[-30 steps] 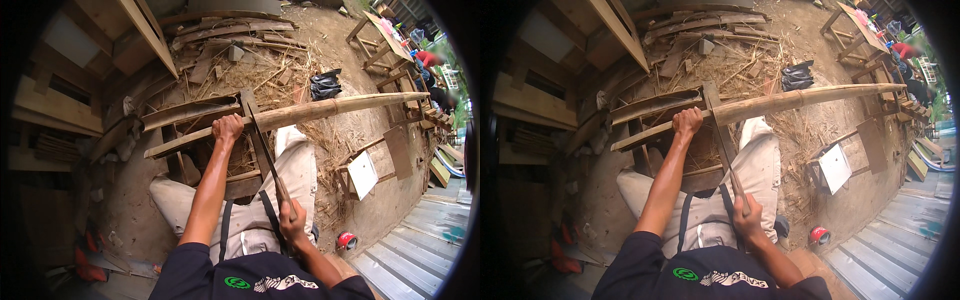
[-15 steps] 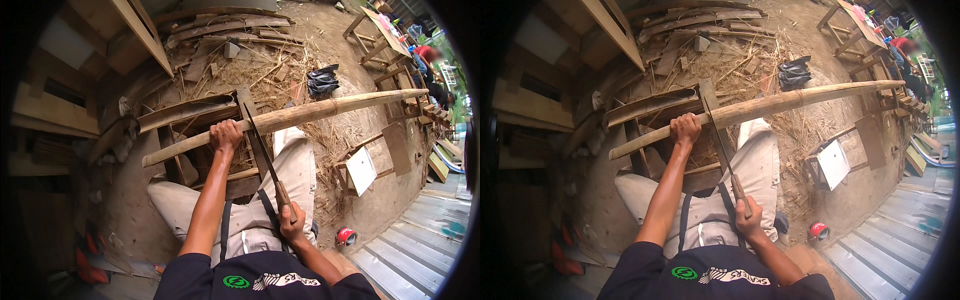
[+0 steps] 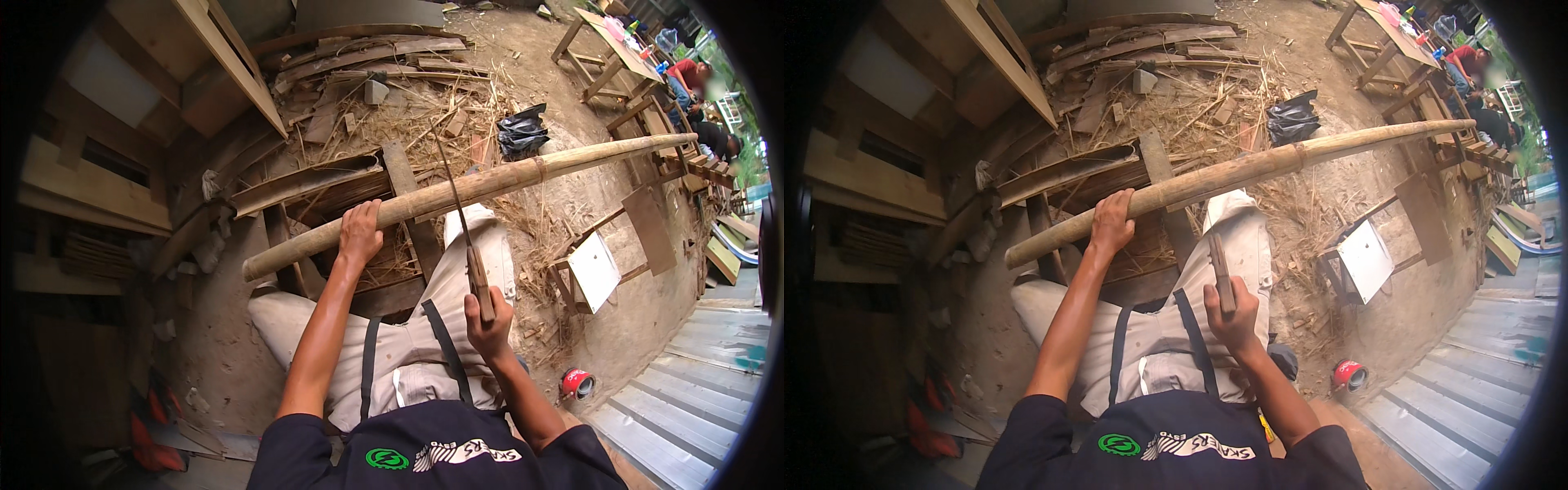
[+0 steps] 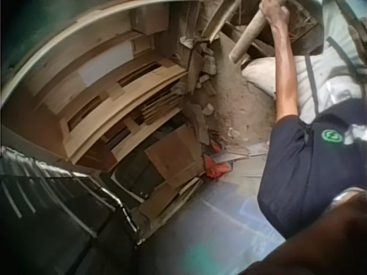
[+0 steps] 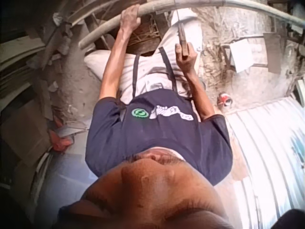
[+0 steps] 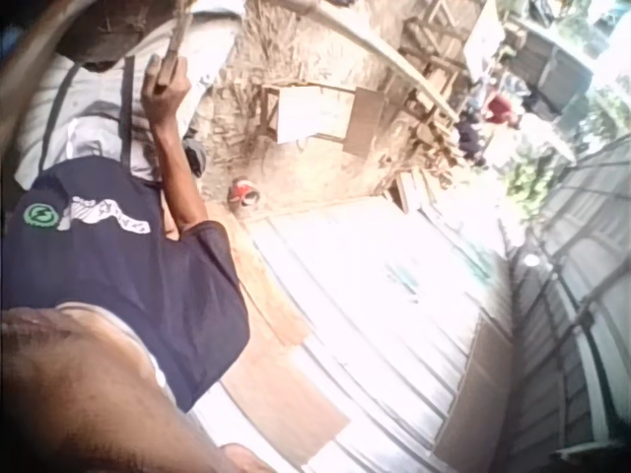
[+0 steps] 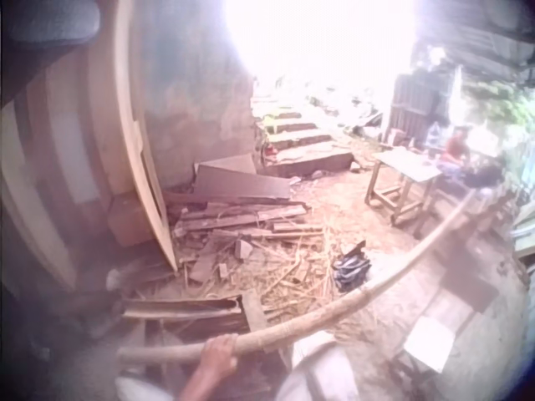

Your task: The person uses a hand saw to cut a long bamboo pole that is supported on a wooden frame. The person repeatedly saws back and forth, occasionally repositioning the bamboo and adjusting the saw to continue cutting.

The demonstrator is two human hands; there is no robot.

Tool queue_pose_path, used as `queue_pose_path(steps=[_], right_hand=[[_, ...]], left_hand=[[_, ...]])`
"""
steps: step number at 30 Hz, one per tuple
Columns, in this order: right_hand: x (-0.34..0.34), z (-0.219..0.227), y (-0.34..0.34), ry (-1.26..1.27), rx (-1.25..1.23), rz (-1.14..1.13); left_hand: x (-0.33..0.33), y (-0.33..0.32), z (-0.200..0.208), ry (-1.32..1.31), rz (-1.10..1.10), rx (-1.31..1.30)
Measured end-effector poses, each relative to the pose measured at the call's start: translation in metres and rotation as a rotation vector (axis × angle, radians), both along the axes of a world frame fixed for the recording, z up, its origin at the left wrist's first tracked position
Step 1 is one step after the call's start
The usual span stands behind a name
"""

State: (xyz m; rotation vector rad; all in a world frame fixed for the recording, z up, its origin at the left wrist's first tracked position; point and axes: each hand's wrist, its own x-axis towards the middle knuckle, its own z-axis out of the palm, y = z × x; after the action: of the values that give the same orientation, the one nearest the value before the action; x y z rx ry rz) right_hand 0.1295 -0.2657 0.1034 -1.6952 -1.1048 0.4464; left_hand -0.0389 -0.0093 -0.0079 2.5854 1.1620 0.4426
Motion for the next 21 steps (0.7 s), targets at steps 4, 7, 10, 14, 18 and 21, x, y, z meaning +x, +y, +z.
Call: queue_pose_path(steps=[4,7,10,14,18,21], right_hand=[[-0.004,-0.008,0.016,0.053,0.03,-0.027],[-0.006,-0.007,0.016,0.112,0.038,-0.044],[-0.009,-0.005,0.007,0.185,0.076,-0.007],[-0.021,-0.01,-0.011,0.416,0.028,0.058],[-0.041,-0.017,-0.025,0.372,-0.192,0.129],[-0.047,-0.017,-0.028,0.37,-0.164,0.204]], left_hand=[[-0.004,0.005,-0.004,-0.037,-0.013,0.0],[-0.004,0.021,-0.002,-0.065,-0.021,-0.084],[-0.003,0.04,0.0,-0.062,0.0,-0.078],[-0.019,0.05,-0.003,-0.129,0.197,0.137],[-0.063,0.057,-0.003,-0.09,0.302,0.014],[-0.09,0.055,-0.002,-0.003,0.25,-0.062]])
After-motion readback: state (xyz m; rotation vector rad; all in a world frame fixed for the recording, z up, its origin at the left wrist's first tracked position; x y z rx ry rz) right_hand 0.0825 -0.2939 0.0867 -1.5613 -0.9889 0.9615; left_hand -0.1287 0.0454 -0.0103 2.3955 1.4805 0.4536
